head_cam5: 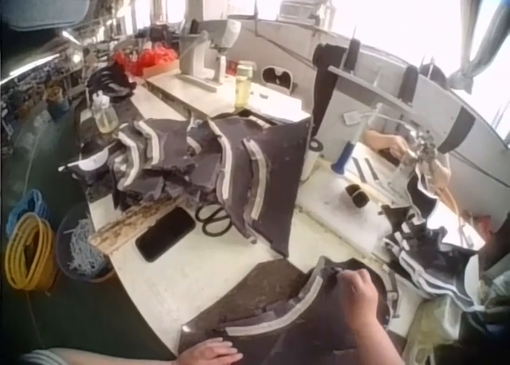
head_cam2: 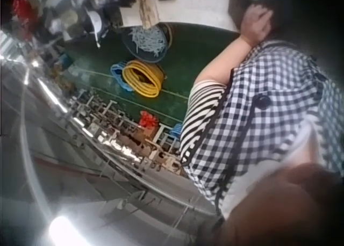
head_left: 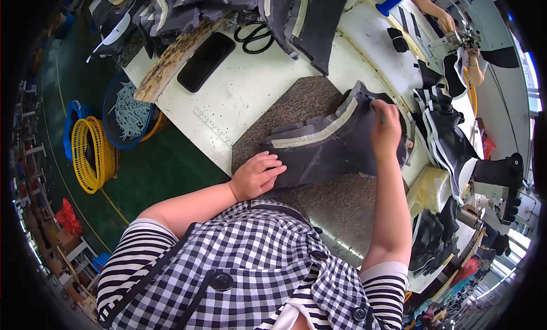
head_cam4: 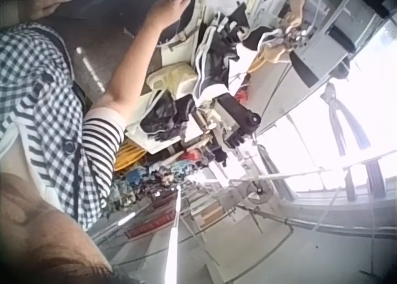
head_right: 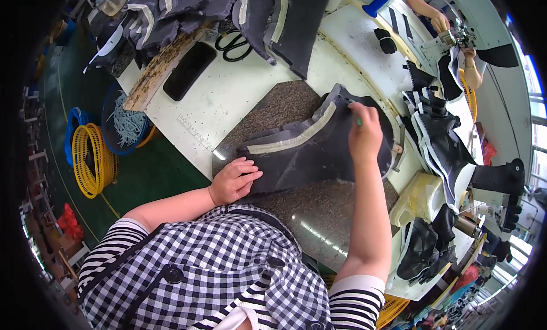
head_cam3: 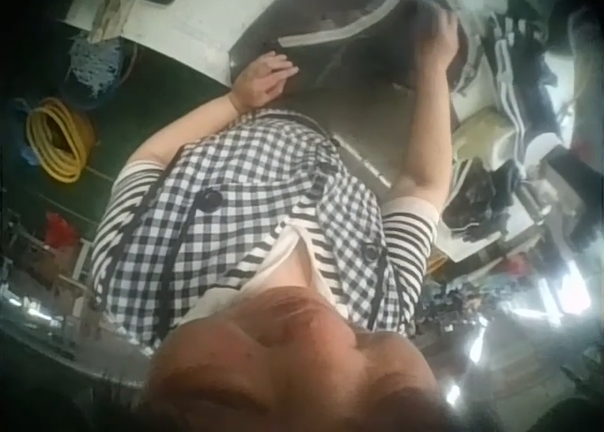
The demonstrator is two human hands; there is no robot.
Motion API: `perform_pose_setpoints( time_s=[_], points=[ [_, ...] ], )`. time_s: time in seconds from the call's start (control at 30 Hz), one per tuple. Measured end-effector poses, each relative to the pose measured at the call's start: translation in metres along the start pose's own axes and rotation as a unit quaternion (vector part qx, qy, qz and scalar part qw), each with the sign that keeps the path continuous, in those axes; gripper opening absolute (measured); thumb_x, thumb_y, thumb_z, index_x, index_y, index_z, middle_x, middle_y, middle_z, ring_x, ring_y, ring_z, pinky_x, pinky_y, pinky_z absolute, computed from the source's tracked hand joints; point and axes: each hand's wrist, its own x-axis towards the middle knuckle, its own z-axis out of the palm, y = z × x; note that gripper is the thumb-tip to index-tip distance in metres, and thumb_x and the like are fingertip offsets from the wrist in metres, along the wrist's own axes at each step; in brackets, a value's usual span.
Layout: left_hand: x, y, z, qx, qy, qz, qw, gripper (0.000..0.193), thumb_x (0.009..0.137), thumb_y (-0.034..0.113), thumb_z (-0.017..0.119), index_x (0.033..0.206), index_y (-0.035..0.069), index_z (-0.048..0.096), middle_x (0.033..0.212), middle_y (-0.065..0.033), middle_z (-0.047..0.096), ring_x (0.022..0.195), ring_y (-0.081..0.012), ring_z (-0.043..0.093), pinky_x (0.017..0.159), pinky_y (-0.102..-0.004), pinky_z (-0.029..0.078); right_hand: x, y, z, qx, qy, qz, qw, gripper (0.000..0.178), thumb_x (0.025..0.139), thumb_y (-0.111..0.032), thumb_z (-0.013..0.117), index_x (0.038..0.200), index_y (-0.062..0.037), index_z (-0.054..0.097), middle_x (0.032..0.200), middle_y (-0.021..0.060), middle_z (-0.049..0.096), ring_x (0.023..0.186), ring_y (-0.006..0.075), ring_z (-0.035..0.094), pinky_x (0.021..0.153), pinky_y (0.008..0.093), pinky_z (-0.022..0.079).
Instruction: Assembling and gluing shoe components in a manufacturing facility.
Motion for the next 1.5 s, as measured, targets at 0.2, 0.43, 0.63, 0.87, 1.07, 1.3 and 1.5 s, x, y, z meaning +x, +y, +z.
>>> perform_pose_setpoints(
  time_s=[0.2, 0.43, 0.63, 0.87, 1.07, 1.3, 1.5],
  points=[
    [-0.003, 0.001, -0.003, 0.004, -0.001, -0.007, 1.0, 0.039, 0.075, 0.004, 0.065, 0.113, 0.01, 0.063, 0.11, -0.0073, 0.058, 0.108, -0.0272, 0.055, 0.098, -0.0437, 0.044, 0.009, -0.046, 0.004, 0.185, -0.075, 0.014, 0.98, 0.016, 0.083, -0.001, 0.06, 0.096, -0.0093, 0.058, 0.091, 0.0116, 0.059, 0.078, 0.0299, 0.061, 0.069, 0.0339, 0.049],
    [0.0, 0.0, 0.0, 0.002, -0.006, 0.004, 1.0, 0.04, 0.073, 0.003, 0.066, 0.113, 0.01, 0.064, 0.11, -0.0083, 0.057, 0.108, -0.0275, 0.054, 0.098, -0.0437, 0.043, 0.016, -0.028, 0.028, 0.039, 0.041, 0.054, 0.997, 0.018, 0.08, -0.001, 0.058, 0.094, -0.0118, 0.058, 0.087, 0.0097, 0.056, 0.075, 0.0317, 0.059, 0.062, 0.039, 0.049],
    [-0.002, 0.003, 0.003, 0.004, -0.001, -0.006, 1.0, 0.04, 0.073, 0.003, 0.067, 0.112, 0.009, 0.063, 0.11, -0.0091, 0.056, 0.108, -0.0284, 0.054, 0.099, -0.0448, 0.043, -0.089, -0.102, 0.026, 0.011, -0.077, 0.009, 0.997, 0.024, 0.07, -0.002, 0.06, 0.092, -0.011, 0.061, 0.09, 0.008, 0.057, 0.082, 0.0285, 0.06, 0.069, 0.0379, 0.051],
    [-0.005, 0.008, -0.004, 0.001, -0.019, -0.006, 1.0, 0.037, 0.071, 0.003, 0.067, 0.108, 0.007, 0.064, 0.109, -0.0092, 0.056, 0.108, -0.029, 0.054, 0.098, -0.0461, 0.043, -0.094, -0.118, 0.007, 0.176, -0.063, -0.074, 0.98, 0.035, 0.065, 0.0, 0.062, 0.097, -0.014, 0.064, 0.096, 0.0074, 0.062, 0.086, 0.0267, 0.063, 0.073, 0.034, 0.053],
    [0.001, 0.02, -0.018, 0.027, 0.02, -0.089, 0.995, 0.052, 0.069, 0.009, 0.075, 0.117, 0.008, 0.056, 0.111, -0.013, 0.05, 0.106, -0.0312, 0.05, 0.095, -0.0404, 0.043, -0.077, -0.087, -0.002, 0.125, 0.09, 0.096, 0.983, 0.016, 0.082, 0.001, 0.059, 0.094, -0.0098, 0.059, 0.087, 0.0112, 0.059, 0.077, 0.0316, 0.061, 0.064, 0.0378, 0.049],
    [0.022, 0.028, -0.018, 0.02, 0.045, -0.29, 0.956, 0.058, 0.061, 0.02, 0.08, 0.108, 0.001, 0.053, 0.105, -0.0167, 0.055, 0.101, -0.036, 0.052, 0.087, -0.041, 0.043, -0.111, -0.126, 0.007, 0.262, -0.038, 0.102, 0.959, 0.008, 0.087, 0.001, 0.057, 0.094, -0.0019, 0.056, 0.086, 0.0122, 0.056, 0.081, 0.0252, 0.056, 0.075, 0.0314, 0.044],
    [0.074, 0.063, -0.078, -0.182, -0.101, -0.333, 0.92, 0.047, 0.08, 0.016, 0.069, 0.117, 0.0, 0.046, 0.108, -0.0185, 0.059, 0.101, -0.0327, 0.058, 0.087, -0.0402, 0.045, -0.106, -0.112, -0.048, 0.444, 0.247, 0.2, 0.838, 0.008, 0.09, -0.006, 0.058, 0.097, -0.0047, 0.053, 0.097, 0.0042, 0.051, 0.089, 0.0137, 0.051, 0.082, 0.0282, 0.043]
  ],
)
